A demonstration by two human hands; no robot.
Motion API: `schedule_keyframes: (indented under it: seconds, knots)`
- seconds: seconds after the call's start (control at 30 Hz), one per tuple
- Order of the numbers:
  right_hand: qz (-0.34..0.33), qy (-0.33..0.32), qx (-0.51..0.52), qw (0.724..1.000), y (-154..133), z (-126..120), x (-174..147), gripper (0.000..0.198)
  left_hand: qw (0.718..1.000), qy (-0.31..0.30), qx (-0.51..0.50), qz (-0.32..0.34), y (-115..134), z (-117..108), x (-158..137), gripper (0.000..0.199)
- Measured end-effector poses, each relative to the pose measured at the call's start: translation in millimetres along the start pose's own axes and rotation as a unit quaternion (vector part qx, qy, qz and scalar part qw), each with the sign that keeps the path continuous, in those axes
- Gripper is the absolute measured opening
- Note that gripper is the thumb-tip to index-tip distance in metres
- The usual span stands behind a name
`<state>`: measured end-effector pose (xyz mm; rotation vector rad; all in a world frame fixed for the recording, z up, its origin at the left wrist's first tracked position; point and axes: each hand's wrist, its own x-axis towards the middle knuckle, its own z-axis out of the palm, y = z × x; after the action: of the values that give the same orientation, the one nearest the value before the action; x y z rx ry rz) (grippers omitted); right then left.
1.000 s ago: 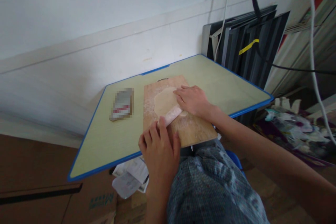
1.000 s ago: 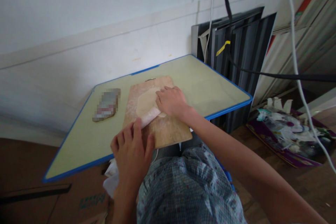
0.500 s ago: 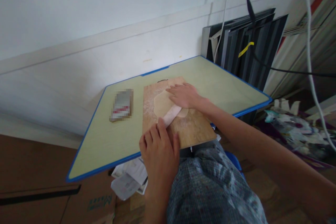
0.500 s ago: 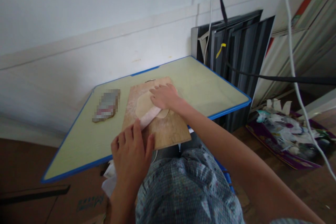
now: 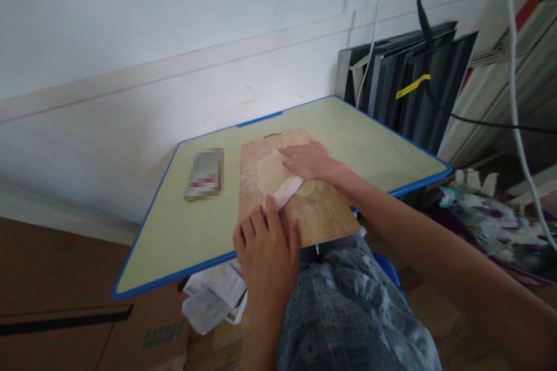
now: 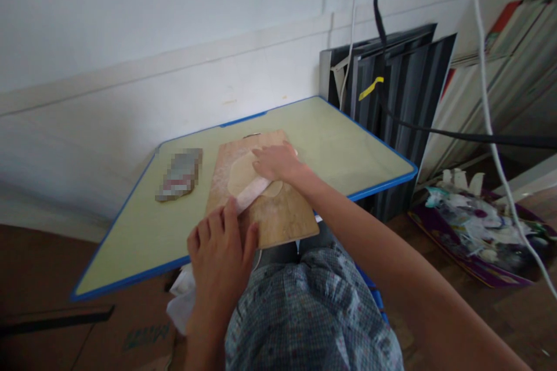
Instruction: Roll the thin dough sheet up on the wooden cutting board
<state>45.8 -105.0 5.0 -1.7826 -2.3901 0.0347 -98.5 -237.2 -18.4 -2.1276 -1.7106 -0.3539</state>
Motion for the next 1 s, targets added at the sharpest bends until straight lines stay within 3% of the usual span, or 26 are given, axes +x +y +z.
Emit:
schedule_keyframes:
  seconds: [0.27,0.47,0.63,0.8,1.0]
  knots:
    - [0.009,0.149,-0.015,0.989,1.1,3.2,-66.6,0.041,0.999,0.004,-0.046,0.009,-1.2,2.3,-0.8,0.045]
    - [-0.009,0.210,-0.008,0.978,3.0,13.6,-98.4,0.039,0.995,0.003,-0.097,0.038,-9.6,4.3,-6.2,0.040]
    - [-0.023,0.225,-0.010,0.974,6.0,18.4,-106.6,0.039,0.995,-0.010,-0.081,0.057,-12.4,5.9,-2.9,0.044]
    - [-0.016,0.216,-0.009,0.976,4.3,17.8,-106.7,0.038,0.992,-0.037,-0.061,0.101,-20.7,6.8,23.6,0.050]
    - [0.006,0.196,-0.025,0.980,6.0,15.3,-101.4,0.038,0.976,-0.118,-0.077,0.166,-32.0,12.7,82.4,0.050]
